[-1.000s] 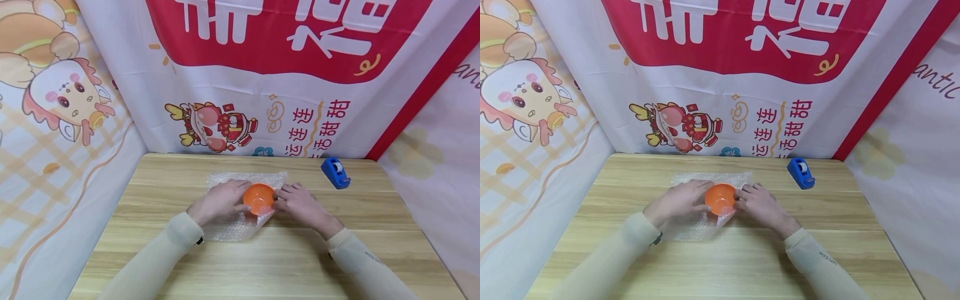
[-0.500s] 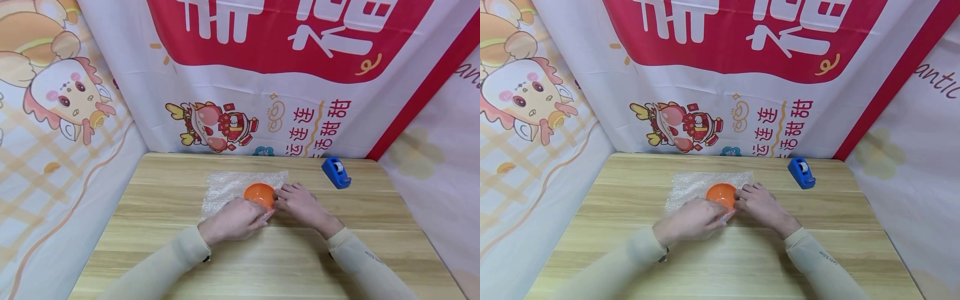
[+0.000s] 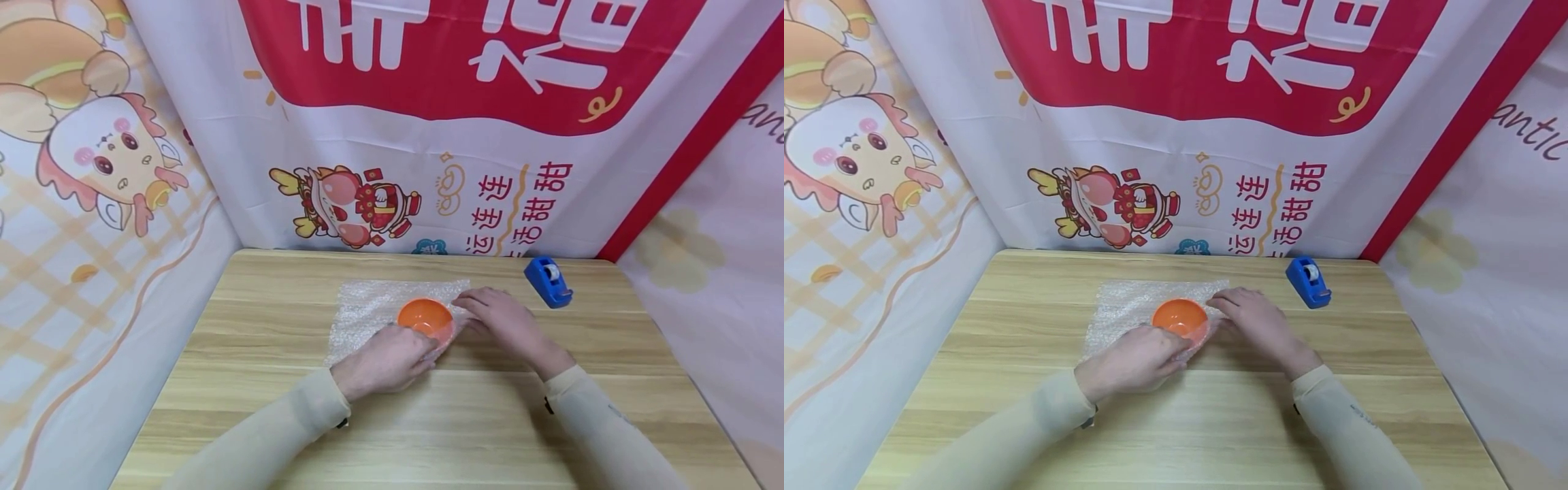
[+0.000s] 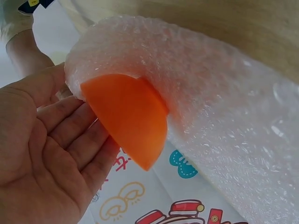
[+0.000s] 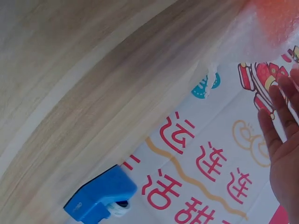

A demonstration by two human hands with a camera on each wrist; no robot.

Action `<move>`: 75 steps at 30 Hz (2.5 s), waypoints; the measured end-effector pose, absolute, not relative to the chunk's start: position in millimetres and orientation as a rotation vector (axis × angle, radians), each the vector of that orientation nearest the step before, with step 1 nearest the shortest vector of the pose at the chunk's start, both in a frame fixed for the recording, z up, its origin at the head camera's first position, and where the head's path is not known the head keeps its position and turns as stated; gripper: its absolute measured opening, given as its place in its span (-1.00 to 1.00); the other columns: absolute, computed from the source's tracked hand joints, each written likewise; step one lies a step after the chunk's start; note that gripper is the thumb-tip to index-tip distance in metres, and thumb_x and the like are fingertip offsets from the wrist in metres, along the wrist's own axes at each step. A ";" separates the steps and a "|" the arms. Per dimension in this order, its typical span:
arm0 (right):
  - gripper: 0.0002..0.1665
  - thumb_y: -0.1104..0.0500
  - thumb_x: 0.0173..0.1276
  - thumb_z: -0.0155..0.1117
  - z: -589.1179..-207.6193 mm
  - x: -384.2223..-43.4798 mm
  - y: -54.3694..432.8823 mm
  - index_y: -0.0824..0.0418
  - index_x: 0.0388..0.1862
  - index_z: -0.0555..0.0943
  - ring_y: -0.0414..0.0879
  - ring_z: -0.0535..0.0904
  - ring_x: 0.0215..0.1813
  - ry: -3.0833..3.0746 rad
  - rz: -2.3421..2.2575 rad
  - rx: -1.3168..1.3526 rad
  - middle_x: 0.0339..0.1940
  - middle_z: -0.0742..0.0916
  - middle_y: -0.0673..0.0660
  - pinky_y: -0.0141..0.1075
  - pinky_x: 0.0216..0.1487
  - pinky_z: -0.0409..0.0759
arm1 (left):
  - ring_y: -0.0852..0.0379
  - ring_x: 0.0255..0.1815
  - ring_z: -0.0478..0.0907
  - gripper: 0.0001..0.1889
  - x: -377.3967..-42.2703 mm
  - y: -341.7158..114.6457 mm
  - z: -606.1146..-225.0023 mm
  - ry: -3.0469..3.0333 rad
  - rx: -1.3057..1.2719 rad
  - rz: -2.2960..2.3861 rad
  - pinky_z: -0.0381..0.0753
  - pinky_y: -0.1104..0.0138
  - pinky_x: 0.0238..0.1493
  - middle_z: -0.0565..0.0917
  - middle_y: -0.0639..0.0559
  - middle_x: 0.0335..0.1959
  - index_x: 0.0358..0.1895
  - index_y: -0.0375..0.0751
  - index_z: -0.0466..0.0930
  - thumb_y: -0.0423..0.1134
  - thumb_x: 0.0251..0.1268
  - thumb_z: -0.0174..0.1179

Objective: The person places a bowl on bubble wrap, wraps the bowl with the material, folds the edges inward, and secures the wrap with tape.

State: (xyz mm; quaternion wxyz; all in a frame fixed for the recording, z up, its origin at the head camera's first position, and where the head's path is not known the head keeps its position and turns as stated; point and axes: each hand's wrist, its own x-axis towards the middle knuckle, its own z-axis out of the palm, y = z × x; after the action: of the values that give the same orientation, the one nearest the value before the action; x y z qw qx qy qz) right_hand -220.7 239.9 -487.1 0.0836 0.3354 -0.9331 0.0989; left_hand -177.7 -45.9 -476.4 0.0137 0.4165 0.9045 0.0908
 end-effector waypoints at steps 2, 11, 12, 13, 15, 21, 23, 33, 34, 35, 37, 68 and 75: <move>-0.46 0.07 0.69 0.56 -487.0 -223.6 241.8 0.10 0.56 0.74 0.20 0.78 0.54 -2.808 0.306 0.946 0.48 0.86 0.16 0.27 0.64 0.73 | 0.17 -0.08 0.89 -0.72 -177.4 -44.8 -476.4 2.824 1.292 0.275 0.95 0.12 0.05 0.96 0.11 -0.02 0.29 -0.02 0.85 -0.02 0.74 0.44; -0.49 0.04 0.80 0.43 -494.6 -237.2 241.3 0.24 0.55 0.72 0.30 0.78 0.55 -2.959 0.501 0.639 0.49 0.84 0.29 0.29 0.66 0.71 | 0.12 -0.01 0.93 -0.33 -175.3 -36.9 -479.2 2.849 1.248 0.243 0.98 0.09 -0.05 0.95 0.07 0.25 0.74 -0.01 0.57 0.00 0.70 0.48; -0.49 0.04 0.82 0.40 -495.1 -239.1 240.8 0.24 0.56 0.71 0.30 0.77 0.56 -2.983 0.535 0.587 0.50 0.84 0.30 0.30 0.66 0.71 | 0.12 -0.01 0.93 -0.31 -175.0 -36.0 -479.7 2.851 1.238 0.239 0.98 0.09 -0.06 0.95 0.07 0.27 0.75 -0.01 0.56 0.00 0.69 0.50; -0.49 0.05 0.83 0.38 -495.6 -241.0 240.4 0.26 0.58 0.70 0.31 0.76 0.57 -3.009 0.574 0.533 0.51 0.83 0.31 0.31 0.66 0.70 | 0.11 -0.01 0.93 -0.31 -174.7 -35.0 -480.1 2.854 1.230 0.229 0.98 0.08 -0.08 0.95 0.07 0.26 0.75 0.00 0.55 0.00 0.69 0.50; -0.47 0.05 0.86 0.33 -496.1 -245.1 239.8 0.28 0.62 0.67 0.33 0.75 0.58 -3.061 0.648 0.427 0.54 0.80 0.34 0.33 0.66 0.70 | 0.11 -0.01 0.94 -0.30 -173.7 -33.1 -480.4 2.855 1.213 0.230 0.97 0.09 -0.11 0.95 0.06 0.26 0.75 -0.01 0.55 0.00 0.68 0.51; -0.42 0.06 0.91 0.22 -500.5 -261.0 241.9 0.35 0.68 0.58 0.33 0.74 0.56 -3.158 0.899 0.144 0.54 0.78 0.40 0.27 0.64 0.74 | 0.16 -0.24 0.88 -0.38 -171.9 -29.6 -481.2 2.871 1.184 0.212 0.84 0.17 -0.38 0.98 0.06 0.12 0.68 0.05 0.63 -0.04 0.67 0.51; -0.42 0.06 0.92 0.21 -503.2 -266.6 243.5 0.37 0.68 0.57 0.32 0.74 0.55 -3.160 0.971 0.102 0.52 0.78 0.41 0.25 0.64 0.74 | 0.16 -0.33 0.82 -0.41 -171.9 -29.1 -481.6 2.881 1.176 0.201 0.78 0.18 -0.44 0.98 0.06 0.04 0.68 0.07 0.64 -0.06 0.70 0.47; -0.39 0.06 0.91 0.23 -508.1 -276.4 245.3 0.38 0.70 0.55 0.24 0.75 0.41 -3.177 1.322 -0.019 0.54 0.77 0.41 0.16 0.63 0.77 | 0.18 -0.61 0.55 -0.45 -171.3 -27.7 -481.6 2.909 1.188 0.097 0.79 0.18 -0.47 0.80 0.12 -0.39 0.75 0.18 0.58 -0.14 0.85 0.30; -0.38 0.06 0.91 0.22 -507.7 -276.4 245.2 0.39 0.71 0.54 0.23 0.74 0.39 -3.179 1.353 -0.025 0.55 0.76 0.42 0.15 0.63 0.77 | 0.17 -0.61 0.55 -0.44 -171.4 -27.7 -481.7 2.910 1.184 0.087 0.80 0.15 -0.45 0.79 0.10 -0.38 0.76 0.20 0.57 -0.16 0.84 0.31; -0.36 0.05 0.91 0.21 -507.3 -276.5 245.0 0.41 0.72 0.52 0.22 0.73 0.38 -3.176 1.395 -0.033 0.56 0.76 0.42 0.14 0.63 0.77 | 0.16 -0.60 0.56 -0.43 -171.4 -27.7 -481.7 2.909 1.181 0.080 0.82 0.13 -0.42 0.79 0.09 -0.38 0.77 0.21 0.56 -0.17 0.84 0.31; -0.36 0.04 0.90 0.21 -506.4 -276.4 244.4 0.41 0.71 0.53 0.18 0.71 0.35 -3.168 1.481 -0.067 0.54 0.76 0.41 0.12 0.65 0.76 | 0.13 -0.59 0.58 -0.41 -171.6 -28.0 -482.5 2.910 1.179 0.074 0.85 0.08 -0.39 0.79 0.06 -0.36 0.77 0.23 0.56 -0.19 0.82 0.32; -0.58 0.08 0.87 0.34 -474.8 -254.1 227.3 0.30 0.47 0.76 0.16 0.87 0.32 -3.040 1.531 -0.047 0.36 0.88 0.35 0.05 0.48 0.87 | 0.19 -0.52 0.63 -0.34 -173.8 -27.2 -481.0 2.935 1.271 -0.088 0.79 0.22 -0.46 0.71 0.14 -0.44 0.76 0.21 0.54 -0.28 0.72 0.35; -0.62 0.05 0.85 0.37 -463.5 -244.4 220.4 0.23 0.41 0.81 0.08 0.89 0.25 -3.048 1.515 0.031 0.32 0.92 0.27 -0.02 0.42 0.91 | 0.17 -0.55 0.58 -0.29 -174.5 -26.7 -480.0 2.914 1.234 -0.069 0.71 0.23 -0.54 0.72 0.11 -0.44 0.78 0.25 0.50 -0.30 0.69 0.38</move>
State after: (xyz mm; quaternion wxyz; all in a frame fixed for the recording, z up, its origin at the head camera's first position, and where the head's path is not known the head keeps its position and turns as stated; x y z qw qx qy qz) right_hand -244.4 220.4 -463.5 -0.1309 0.0089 -0.8877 0.4414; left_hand -174.5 -26.7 -480.0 -0.0117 0.3898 0.9206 -0.0218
